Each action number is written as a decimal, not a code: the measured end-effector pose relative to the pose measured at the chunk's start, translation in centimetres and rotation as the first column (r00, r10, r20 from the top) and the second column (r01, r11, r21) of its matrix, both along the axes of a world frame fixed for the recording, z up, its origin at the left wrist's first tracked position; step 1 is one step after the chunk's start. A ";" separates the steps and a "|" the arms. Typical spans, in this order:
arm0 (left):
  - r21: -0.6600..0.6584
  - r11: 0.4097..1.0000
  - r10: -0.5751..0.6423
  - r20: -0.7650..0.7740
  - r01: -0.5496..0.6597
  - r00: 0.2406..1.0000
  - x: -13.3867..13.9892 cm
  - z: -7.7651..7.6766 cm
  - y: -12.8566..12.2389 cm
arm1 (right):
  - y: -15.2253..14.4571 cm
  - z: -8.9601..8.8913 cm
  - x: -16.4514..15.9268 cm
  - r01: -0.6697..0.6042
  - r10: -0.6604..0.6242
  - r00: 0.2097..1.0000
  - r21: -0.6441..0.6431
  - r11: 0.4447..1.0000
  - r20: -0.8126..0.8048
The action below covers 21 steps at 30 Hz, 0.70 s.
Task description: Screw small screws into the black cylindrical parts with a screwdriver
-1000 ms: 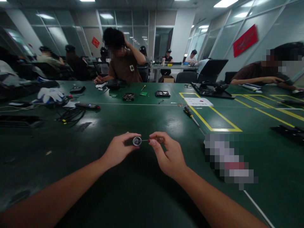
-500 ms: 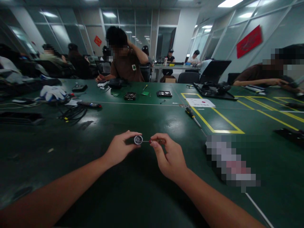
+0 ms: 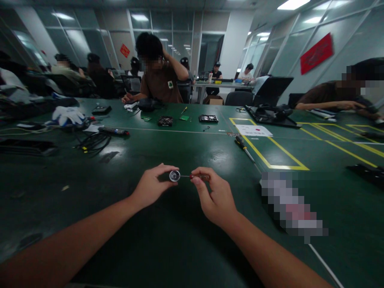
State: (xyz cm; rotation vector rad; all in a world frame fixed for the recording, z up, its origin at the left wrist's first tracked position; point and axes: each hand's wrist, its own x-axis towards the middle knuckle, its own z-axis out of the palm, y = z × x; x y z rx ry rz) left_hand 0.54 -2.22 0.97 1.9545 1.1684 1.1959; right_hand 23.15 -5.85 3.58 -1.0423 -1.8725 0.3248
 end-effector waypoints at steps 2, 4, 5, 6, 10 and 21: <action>0.010 1.000 0.019 0.000 -0.019 1.000 -0.1 0.0 0.1 | 0.0 0.0 0.0 -0.026 0.026 1.000 -0.003 1.000 0.014; 0.026 0.999 0.034 -0.009 -0.034 0.999 -0.1 -0.1 0.2 | 0.0 0.0 0.1 -0.033 0.033 0.999 0.002 0.999 0.028; 0.033 0.999 0.037 -0.017 -0.036 0.999 -0.2 -0.2 0.2 | 0.0 0.0 0.2 -0.031 0.031 0.999 0.005 1.000 0.036; 0.039 0.999 0.037 -0.025 -0.036 0.999 -0.2 -0.3 0.2 | 0.0 0.0 0.2 -0.029 0.029 0.999 0.005 1.000 0.043; 0.049 0.998 0.042 -0.045 -0.040 0.998 -0.2 -0.6 0.4 | 0.0 -0.1 0.2 -0.036 0.036 0.999 -0.001 0.999 0.033; 0.036 0.998 0.046 -0.047 -0.044 0.998 -0.2 -0.1 0.0 | -0.4 0.4 -0.2 0.061 -0.063 0.996 0.032 0.998 0.056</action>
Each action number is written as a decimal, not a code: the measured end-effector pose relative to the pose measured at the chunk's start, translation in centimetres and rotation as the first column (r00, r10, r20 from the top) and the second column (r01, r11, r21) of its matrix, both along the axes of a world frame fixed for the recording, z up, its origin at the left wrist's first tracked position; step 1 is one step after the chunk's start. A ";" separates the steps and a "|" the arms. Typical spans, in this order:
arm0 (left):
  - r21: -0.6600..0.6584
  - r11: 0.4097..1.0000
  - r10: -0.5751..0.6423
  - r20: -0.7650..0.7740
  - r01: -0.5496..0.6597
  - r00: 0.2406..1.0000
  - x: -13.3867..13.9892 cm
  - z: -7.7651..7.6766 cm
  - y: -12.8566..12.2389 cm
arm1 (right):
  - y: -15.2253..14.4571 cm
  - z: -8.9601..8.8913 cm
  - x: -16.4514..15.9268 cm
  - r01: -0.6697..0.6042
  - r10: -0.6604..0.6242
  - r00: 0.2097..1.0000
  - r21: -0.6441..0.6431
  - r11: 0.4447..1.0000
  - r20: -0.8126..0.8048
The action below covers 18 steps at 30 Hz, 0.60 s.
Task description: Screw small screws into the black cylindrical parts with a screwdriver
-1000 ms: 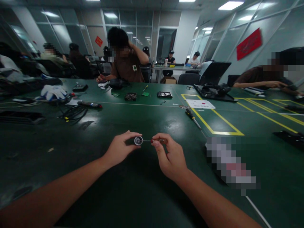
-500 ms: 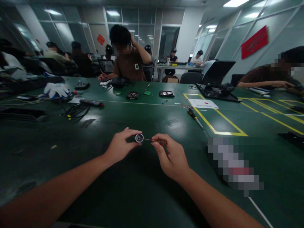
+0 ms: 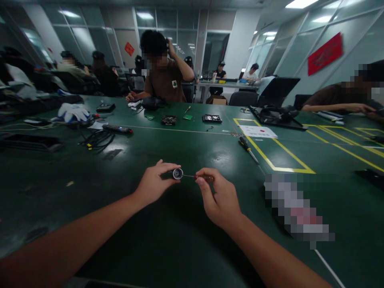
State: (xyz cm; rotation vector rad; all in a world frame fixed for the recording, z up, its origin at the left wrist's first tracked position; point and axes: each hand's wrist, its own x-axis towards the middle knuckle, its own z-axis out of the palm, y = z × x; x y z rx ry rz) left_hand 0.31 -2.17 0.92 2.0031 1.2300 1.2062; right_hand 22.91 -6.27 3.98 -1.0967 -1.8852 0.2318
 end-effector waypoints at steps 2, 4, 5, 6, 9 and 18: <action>0.002 1.000 0.004 0.000 -0.004 1.000 0.1 -0.1 0.0 | 0.0 0.0 0.0 -0.005 0.005 1.000 -0.013 1.000 0.010; 0.002 1.000 0.006 -0.002 -0.006 1.000 0.1 -0.3 0.1 | 0.0 -0.1 0.0 -0.027 0.027 1.000 -0.029 0.999 0.005; 0.003 1.000 0.007 -0.002 -0.007 1.000 0.1 -0.3 0.2 | 0.0 -0.2 0.0 -0.042 0.042 0.999 -0.037 0.998 0.000; 0.004 1.000 0.008 -0.003 -0.008 1.000 0.1 -0.4 0.2 | 0.0 -0.3 0.0 -0.054 0.054 0.999 -0.041 0.998 -0.007; 0.007 1.000 0.014 -0.008 -0.014 1.000 0.0 -0.4 0.3 | 0.1 -0.4 0.0 -0.046 0.045 0.998 -0.020 0.999 -0.036; 0.023 0.999 0.023 -0.011 -0.023 1.000 -0.1 -0.3 0.2 | 0.1 -0.2 0.0 -0.021 0.021 1.000 -0.014 1.000 -0.014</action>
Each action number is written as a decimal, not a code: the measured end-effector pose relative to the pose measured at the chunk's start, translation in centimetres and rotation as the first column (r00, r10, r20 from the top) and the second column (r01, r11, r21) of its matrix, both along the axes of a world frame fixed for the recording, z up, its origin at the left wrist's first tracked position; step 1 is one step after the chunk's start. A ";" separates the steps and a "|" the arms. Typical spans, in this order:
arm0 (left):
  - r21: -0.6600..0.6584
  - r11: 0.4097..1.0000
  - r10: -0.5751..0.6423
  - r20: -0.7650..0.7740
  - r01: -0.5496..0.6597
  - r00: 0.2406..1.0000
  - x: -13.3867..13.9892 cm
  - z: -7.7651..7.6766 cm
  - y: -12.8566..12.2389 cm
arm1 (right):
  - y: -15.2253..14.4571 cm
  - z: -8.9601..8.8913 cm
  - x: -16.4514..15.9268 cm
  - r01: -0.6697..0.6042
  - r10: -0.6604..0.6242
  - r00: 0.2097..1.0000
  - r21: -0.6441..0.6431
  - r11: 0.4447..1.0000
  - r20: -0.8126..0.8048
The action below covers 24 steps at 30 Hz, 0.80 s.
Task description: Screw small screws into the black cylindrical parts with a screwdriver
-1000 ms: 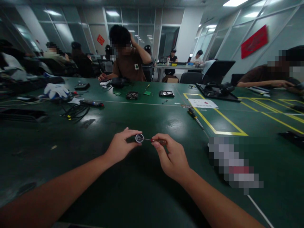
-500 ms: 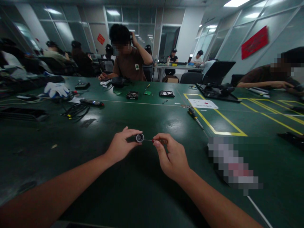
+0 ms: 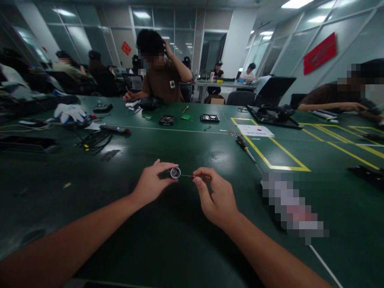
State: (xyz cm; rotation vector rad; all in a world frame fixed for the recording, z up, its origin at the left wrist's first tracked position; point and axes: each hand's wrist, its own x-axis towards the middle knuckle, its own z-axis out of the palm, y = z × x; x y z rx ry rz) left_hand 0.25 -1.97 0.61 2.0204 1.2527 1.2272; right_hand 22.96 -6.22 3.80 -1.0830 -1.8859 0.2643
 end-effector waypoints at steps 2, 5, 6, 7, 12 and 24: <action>-0.001 1.000 -0.001 -0.003 0.001 1.000 0.0 0.0 0.0 | -0.1 0.0 0.0 -0.011 0.011 1.000 -0.006 1.000 0.011; -0.004 1.000 -0.005 -0.002 0.005 1.000 0.0 -0.1 0.1 | -0.1 -0.1 -0.1 -0.026 0.026 1.000 -0.005 1.000 0.008; -0.005 1.000 -0.004 -0.002 0.004 1.000 0.0 0.0 0.1 | -0.1 -0.1 -0.1 -0.026 0.026 1.000 0.001 1.000 -0.002; -0.006 1.000 -0.001 -0.001 0.001 1.000 0.0 0.0 0.0 | -0.1 0.0 -0.1 -0.022 0.022 1.000 0.008 1.000 -0.013; -0.003 1.000 0.015 -0.002 -0.015 1.000 0.0 0.1 0.0 | -0.2 0.0 0.0 0.003 -0.003 1.000 0.013 1.000 -0.003; 0.007 1.000 0.005 -0.011 -0.005 1.000 0.0 -0.1 0.0 | -0.3 -0.1 0.0 -0.042 0.042 0.998 0.016 0.999 0.044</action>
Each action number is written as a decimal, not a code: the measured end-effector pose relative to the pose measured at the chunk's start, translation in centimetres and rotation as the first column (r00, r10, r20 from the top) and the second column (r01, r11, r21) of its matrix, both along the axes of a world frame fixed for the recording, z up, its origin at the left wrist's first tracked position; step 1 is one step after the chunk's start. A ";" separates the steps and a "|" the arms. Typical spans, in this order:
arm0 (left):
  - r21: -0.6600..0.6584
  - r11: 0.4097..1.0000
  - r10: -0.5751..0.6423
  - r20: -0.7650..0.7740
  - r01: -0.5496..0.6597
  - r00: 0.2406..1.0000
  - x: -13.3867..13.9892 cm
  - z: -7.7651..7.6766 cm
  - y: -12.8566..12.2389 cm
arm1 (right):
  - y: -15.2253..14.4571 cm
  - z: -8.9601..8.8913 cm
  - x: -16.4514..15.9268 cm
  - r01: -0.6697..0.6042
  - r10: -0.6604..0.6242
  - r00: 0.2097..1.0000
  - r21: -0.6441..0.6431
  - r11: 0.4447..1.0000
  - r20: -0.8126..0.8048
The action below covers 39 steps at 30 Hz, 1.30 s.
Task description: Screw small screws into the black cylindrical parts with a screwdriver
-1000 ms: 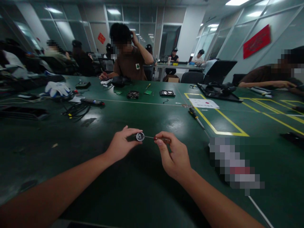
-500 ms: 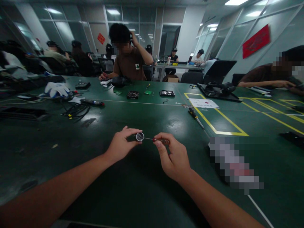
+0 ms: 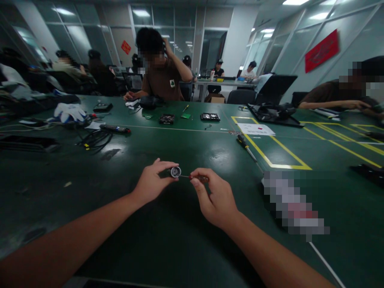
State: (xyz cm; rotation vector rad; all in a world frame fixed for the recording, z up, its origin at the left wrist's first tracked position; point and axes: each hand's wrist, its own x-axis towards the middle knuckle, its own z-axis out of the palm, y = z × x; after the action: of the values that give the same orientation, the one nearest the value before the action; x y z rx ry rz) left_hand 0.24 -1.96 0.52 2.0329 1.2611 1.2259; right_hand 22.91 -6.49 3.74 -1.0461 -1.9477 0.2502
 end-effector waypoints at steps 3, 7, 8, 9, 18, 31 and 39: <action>0.007 1.000 0.006 0.005 -0.006 1.000 0.1 -0.1 0.1 | 0.0 0.1 0.0 0.007 -0.007 1.000 0.014 1.000 -0.008; 0.023 1.000 0.006 0.008 -0.007 1.000 0.1 -0.2 0.1 | 0.1 0.3 0.0 0.043 -0.043 0.999 0.013 0.999 0.003; 0.025 1.000 0.005 0.010 -0.005 1.000 0.1 -0.2 0.1 | 0.1 0.3 0.0 0.054 -0.054 0.999 0.012 0.998 0.001; 0.024 1.000 0.003 0.010 -0.003 1.000 0.0 -0.2 0.1 | 0.1 0.2 -0.1 0.062 -0.062 0.998 0.011 0.998 0.000; 0.007 1.000 0.003 0.011 -0.003 1.000 0.1 0.1 -0.1 | 0.2 0.0 0.1 0.065 -0.065 0.998 0.033 0.997 -0.009; 0.009 1.000 0.009 0.009 -0.009 1.000 0.0 -0.2 0.2 | 0.1 0.1 0.1 0.027 -0.027 1.000 0.021 0.999 0.005; 0.014 1.000 0.012 0.009 -0.012 1.000 0.0 -0.1 0.1 | 0.2 0.2 0.1 0.019 -0.019 0.999 0.005 1.000 0.044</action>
State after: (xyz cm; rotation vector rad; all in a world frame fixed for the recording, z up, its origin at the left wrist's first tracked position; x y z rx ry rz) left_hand 0.22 -1.81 0.40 2.0304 1.2656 1.2509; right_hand 23.02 -6.33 3.96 -1.0749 -1.9762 0.2143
